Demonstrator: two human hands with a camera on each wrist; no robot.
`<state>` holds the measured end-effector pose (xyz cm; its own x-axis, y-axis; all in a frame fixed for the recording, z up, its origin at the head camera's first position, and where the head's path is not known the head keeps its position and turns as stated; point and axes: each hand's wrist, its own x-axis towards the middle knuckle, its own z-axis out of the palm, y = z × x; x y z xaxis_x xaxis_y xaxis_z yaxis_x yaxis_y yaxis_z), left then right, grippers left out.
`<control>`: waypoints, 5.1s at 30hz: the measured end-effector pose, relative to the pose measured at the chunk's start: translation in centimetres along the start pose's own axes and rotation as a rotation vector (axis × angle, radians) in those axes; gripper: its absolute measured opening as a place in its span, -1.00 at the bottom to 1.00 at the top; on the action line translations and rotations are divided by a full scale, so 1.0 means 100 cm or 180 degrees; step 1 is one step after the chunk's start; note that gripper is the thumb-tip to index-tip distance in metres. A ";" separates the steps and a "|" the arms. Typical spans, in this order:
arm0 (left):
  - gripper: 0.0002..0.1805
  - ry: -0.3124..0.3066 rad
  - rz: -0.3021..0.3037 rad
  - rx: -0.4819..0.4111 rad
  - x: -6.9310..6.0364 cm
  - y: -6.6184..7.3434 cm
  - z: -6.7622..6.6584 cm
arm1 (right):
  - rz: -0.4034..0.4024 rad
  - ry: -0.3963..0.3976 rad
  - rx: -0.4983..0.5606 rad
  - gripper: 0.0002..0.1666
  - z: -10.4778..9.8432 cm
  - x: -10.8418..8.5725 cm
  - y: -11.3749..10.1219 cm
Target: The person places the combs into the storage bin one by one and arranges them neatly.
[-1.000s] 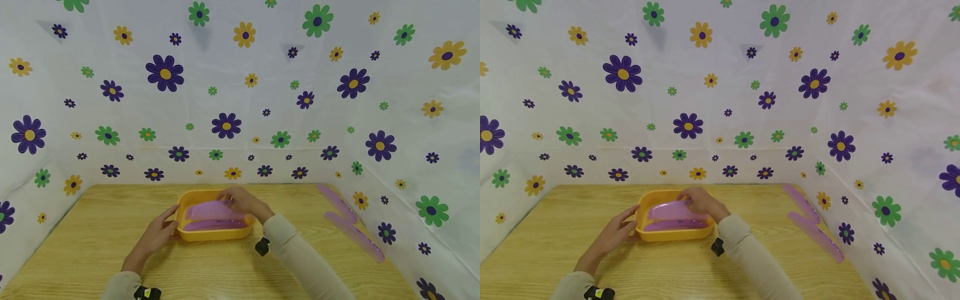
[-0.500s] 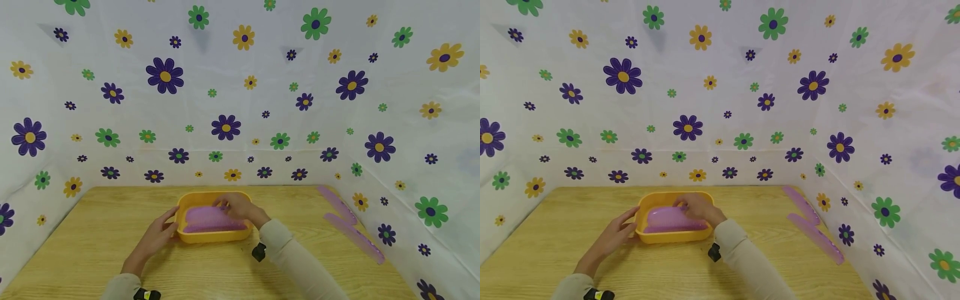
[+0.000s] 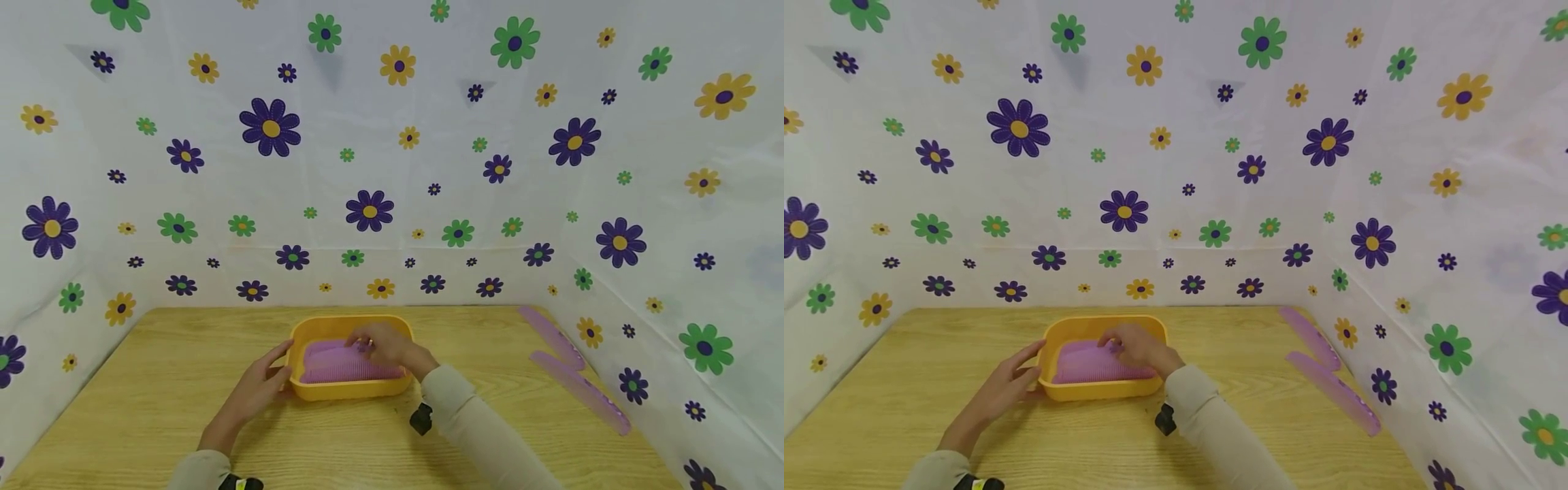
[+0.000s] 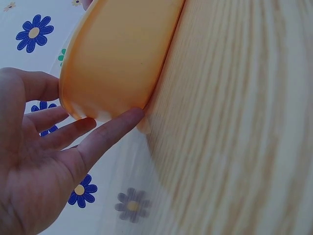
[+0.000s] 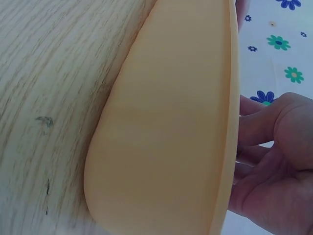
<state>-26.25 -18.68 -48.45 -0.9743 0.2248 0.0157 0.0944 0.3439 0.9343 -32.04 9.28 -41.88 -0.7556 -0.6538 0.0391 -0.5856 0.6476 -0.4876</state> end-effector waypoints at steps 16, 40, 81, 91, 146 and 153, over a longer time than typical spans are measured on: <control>-0.35 0.0014 -0.0032 -0.0013 -0.002 -0.002 0.001 | 0.0146 -0.0135 0.0103 -0.48 0.008 0.000 0.001; -0.35 -0.0006 0.0005 -0.0026 0.000 -0.002 0.000 | 0.0280 -0.0032 0.0230 -0.59 0.013 0.003 0.010; -0.35 -0.0002 -0.0055 0.0003 0.000 0.002 0.000 | 0.0678 -0.0032 0.0024 -0.79 0.015 0.003 0.012; -0.35 -0.0034 -0.0017 -0.0098 -0.001 0.002 0.000 | 0.0545 0.0186 0.0086 -0.78 -0.005 -0.013 0.016; -0.35 -0.0008 -0.0002 -0.0043 -0.003 0.004 0.001 | 0.0774 0.0979 -0.0322 -0.68 -0.108 -0.189 0.105; -0.35 -0.0023 0.0037 -0.0024 -0.004 0.004 0.001 | 0.0934 0.1009 -0.0171 -0.66 -0.110 -0.199 0.106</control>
<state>-25.78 -18.56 -48.13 -0.9716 0.2354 0.0239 0.1040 0.3343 0.9367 -26.47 33.44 -38.29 -0.9402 -0.2918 0.1757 -0.3406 0.8130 -0.4723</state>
